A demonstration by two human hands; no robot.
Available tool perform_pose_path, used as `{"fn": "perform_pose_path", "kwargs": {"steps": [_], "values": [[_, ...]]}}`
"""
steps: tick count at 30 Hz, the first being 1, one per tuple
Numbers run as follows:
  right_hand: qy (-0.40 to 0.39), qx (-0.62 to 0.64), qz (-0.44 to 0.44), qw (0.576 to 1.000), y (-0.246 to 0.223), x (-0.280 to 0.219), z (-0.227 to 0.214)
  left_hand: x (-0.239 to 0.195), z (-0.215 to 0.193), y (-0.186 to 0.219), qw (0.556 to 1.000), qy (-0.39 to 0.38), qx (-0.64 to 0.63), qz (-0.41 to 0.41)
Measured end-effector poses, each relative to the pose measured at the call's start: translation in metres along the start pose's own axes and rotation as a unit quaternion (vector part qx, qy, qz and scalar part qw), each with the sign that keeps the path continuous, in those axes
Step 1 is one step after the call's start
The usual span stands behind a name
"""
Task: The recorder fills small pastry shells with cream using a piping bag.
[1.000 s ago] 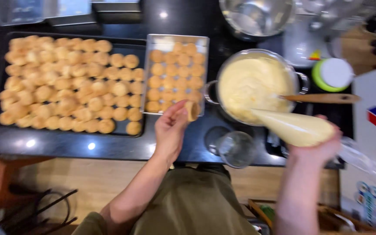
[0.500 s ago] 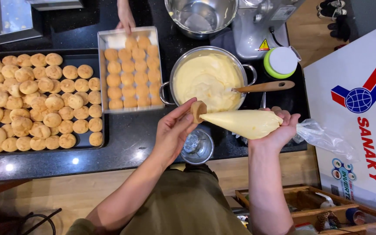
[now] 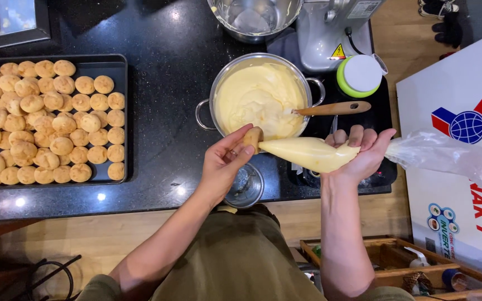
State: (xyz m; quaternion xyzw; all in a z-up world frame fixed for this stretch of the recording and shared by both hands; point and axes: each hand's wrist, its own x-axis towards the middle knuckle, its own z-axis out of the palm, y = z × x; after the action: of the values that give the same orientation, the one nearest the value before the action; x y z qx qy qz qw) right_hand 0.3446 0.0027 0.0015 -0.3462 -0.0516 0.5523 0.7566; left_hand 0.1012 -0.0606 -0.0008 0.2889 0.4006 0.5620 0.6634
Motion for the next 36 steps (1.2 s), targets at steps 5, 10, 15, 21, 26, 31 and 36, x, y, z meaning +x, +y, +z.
{"fn": "perform_pose_path", "kwargs": {"steps": [5,10,15,21,26,31,36], "values": [[-0.015,0.003,-0.001,1.000,0.001,0.003,-0.004,0.000,0.002,-0.002,1.000,0.002,0.000,-0.004],[0.011,-0.008,-0.012,1.000,0.001,0.003,-0.004,0.001,0.003,-0.003,1.000,-0.003,0.002,-0.003],[0.012,-0.005,-0.007,1.000,0.003,0.002,-0.004,0.001,0.002,-0.004,1.000,-0.005,-0.002,-0.005],[0.021,-0.015,-0.006,1.000,0.004,-0.001,-0.003,0.002,-0.001,-0.004,1.000,-0.005,-0.010,-0.011],[0.015,-0.021,-0.011,1.000,0.005,-0.002,-0.005,0.002,-0.004,-0.004,1.000,-0.007,-0.014,-0.012],[0.025,-0.021,-0.012,0.999,0.006,-0.001,-0.009,0.002,-0.006,-0.002,1.000,-0.002,-0.011,-0.028],[0.062,0.016,-0.008,0.998,0.009,0.005,-0.017,0.003,-0.008,-0.005,0.999,-0.005,0.014,-0.049]]}}
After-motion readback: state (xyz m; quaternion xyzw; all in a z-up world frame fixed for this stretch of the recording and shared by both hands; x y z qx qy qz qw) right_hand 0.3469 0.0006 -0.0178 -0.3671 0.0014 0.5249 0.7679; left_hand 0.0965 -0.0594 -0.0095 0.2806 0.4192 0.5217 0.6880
